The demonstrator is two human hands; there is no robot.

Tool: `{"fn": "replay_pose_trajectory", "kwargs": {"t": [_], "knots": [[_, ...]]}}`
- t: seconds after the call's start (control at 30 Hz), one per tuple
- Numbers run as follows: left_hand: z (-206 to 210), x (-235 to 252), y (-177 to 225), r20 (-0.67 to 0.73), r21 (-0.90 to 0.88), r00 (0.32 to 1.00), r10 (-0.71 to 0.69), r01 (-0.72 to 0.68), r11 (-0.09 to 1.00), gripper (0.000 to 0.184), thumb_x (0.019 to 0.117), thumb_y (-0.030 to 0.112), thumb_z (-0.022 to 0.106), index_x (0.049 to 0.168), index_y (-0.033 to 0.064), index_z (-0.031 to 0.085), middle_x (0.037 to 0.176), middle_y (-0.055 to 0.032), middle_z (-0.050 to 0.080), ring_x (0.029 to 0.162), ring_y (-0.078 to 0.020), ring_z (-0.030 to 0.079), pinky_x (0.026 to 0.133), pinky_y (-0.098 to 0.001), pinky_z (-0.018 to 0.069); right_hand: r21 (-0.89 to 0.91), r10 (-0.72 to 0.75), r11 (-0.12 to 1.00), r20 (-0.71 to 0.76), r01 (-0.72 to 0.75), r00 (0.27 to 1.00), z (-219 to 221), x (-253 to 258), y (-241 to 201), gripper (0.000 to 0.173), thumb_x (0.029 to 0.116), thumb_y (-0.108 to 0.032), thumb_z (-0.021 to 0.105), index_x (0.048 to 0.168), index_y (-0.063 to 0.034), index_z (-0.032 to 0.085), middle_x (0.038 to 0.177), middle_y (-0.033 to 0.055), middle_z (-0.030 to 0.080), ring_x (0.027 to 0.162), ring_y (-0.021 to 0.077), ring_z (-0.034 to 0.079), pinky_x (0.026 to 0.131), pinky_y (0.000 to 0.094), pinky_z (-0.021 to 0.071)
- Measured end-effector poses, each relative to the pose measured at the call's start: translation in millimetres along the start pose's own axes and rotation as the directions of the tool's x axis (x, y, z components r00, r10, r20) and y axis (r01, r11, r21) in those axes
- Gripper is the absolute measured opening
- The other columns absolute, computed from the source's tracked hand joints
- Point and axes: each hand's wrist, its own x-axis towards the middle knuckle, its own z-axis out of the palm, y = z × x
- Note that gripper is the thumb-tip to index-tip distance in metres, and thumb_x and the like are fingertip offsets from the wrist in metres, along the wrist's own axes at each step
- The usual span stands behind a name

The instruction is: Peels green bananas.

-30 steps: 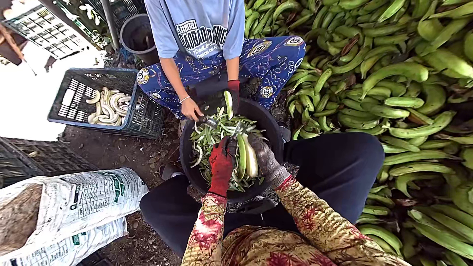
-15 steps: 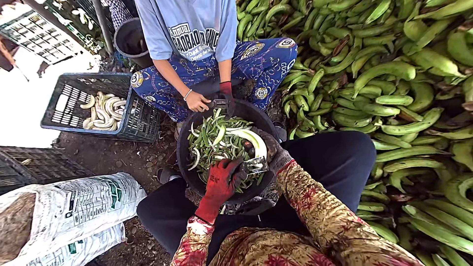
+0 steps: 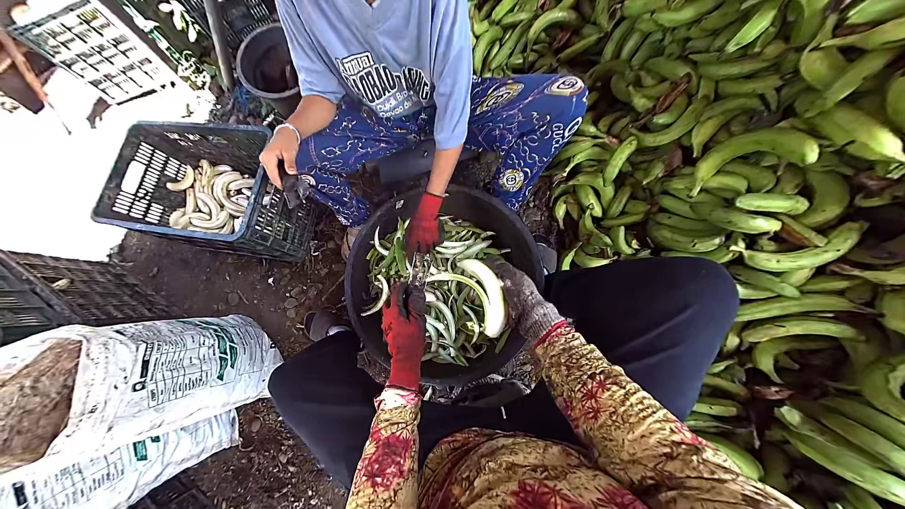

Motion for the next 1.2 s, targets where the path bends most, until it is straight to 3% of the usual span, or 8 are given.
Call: {"fn": "replay_pose_trajectory", "kwargs": {"t": [0.17,0.3,0.43,0.63,0.87,0.97,1.03,1.2], "knots": [[5.0,-21.5,-13.8,0.084,-0.138,0.995,0.046,-0.034,0.99,0.055,0.1045,0.045,0.045,0.137,0.0045,0.062,0.133,-0.0185,0.065,0.125,-0.0274,0.061,0.109,-0.0468,0.0467,-0.125,0.117,0.984,-0.086,-0.127,0.989,-3.9,7.3,0.7,0.059,0.1078,-0.052,0.039,0.137,-0.0055,0.06,0.127,0.0201,0.065,0.115,0.0309,0.064,0.1,0.0521,0.0515],[0.8,-26.4,-27.5,0.032,-0.313,0.997,-0.073,0.08,0.946,0.05,0.1062,0.037,0.044,0.136,0.0004,0.06,0.12,-0.0155,0.069,0.109,-0.0185,0.066,0.099,-0.0393,0.0528,0.207,0.14,0.972,-0.116,-0.114,0.983,-0.4,10.9,1.3,0.052,0.1084,-0.047,0.042,0.133,-0.006,0.061,0.114,0.0152,0.068,0.098,0.0231,0.068,0.086,0.0421,0.0577],[-12.9,-29.6,-46.2,0.021,-0.669,0.901,-0.433,0.335,0.663,0.041,0.1107,0.023,0.042,0.143,-0.0025,0.048,0.109,-0.0145,0.066,0.088,-0.0122,0.064,0.079,-0.031,0.0571,0.558,0.143,0.81,0.115,-0.183,0.983,-7.6,9.1,12.5,0.048,0.1063,-0.046,0.047,0.137,-0.0093,0.054,0.102,0.0131,0.068,0.082,0.0234,0.068,0.072,0.0401,0.0606],[-16.3,-23.5,-63.9,0.062,-0.849,0.767,-0.639,0.377,0.37,0.036,0.1126,0.03,0.036,0.121,0.0023,0.058,0.084,-0.0082,0.061,0.066,-0.0148,0.058,0.06,-0.0328,0.0536,-0.081,0.383,0.923,0.269,-0.375,0.884,26.9,0.5,38.0,0.049,0.0953,-0.044,0.067,0.127,-0.0061,0.064,0.098,0.013,0.07,0.083,0.0242,0.068,0.074,0.0437,0.0584],[-23.0,-25.8,-61.5,0.084,-0.891,0.709,-0.7,0.368,0.266,0.042,0.1125,0.037,0.035,0.115,0.0024,0.058,0.082,-0.0093,0.059,0.064,-0.0179,0.058,0.058,-0.0354,0.0528,-0.873,0.515,0.488,0.295,0.008,0.805,68.1,13.4,27.9,0.065,0.0928,-0.058,0.064,0.122,-0.0005,0.069,0.128,0.023,0.065,0.125,0.0381,0.06,0.106,0.063,0.043],[-19.9,-24.0,-66.8,0.05,-0.878,0.725,-0.687,0.36,0.316,0.041,0.1125,0.035,0.036,0.118,0.0025,0.059,0.083,-0.0094,0.06,0.066,-0.0175,0.058,0.059,-0.0354,0.0533,-0.573,0.288,0.819,0.367,-0.029,0.884,115.6,13.0,-57.5,0.056,0.0966,-0.054,0.06,0.116,-0.0027,0.069,0.106,0.017,0.071,0.096,0.0292,0.069,0.085,0.0518,0.0558],[-16.1,-21.4,-69.1,0.052,-0.883,0.719,-0.693,0.357,0.304,0.043,0.1121,0.037,0.037,0.116,0.0011,0.06,0.077,-0.0106,0.061,0.06,-0.0189,0.059,0.054,-0.0365,0.0537,-0.025,-0.006,0.999,0.51,0.022,0.86,140.5,-5.1,-129.9,0.047,0.1036,-0.045,0.053,0.125,-0.0042,0.063,0.1,0.0108,0.07,0.083,0.0205,0.068,0.075,0.0396,0.0581],[-13.7,-23.9,-71.2,0.061,-0.894,0.751,-0.657,0.335,0.299,0.04,0.1121,0.035,0.038,0.116,0.0012,0.059,0.079,-0.0094,0.06,0.062,-0.0178,0.059,0.055,-0.0356,0.0542,0.436,-0.423,0.883,0.576,0.175,0.699,144.8,-54.4,-237.9,0.051,0.1047,-0.048,0.048,0.148,-0.0204,0.046,0.129,0.0067,0.065,0.101,0.0221,0.069,0.084,0.0411,0.06]]}}
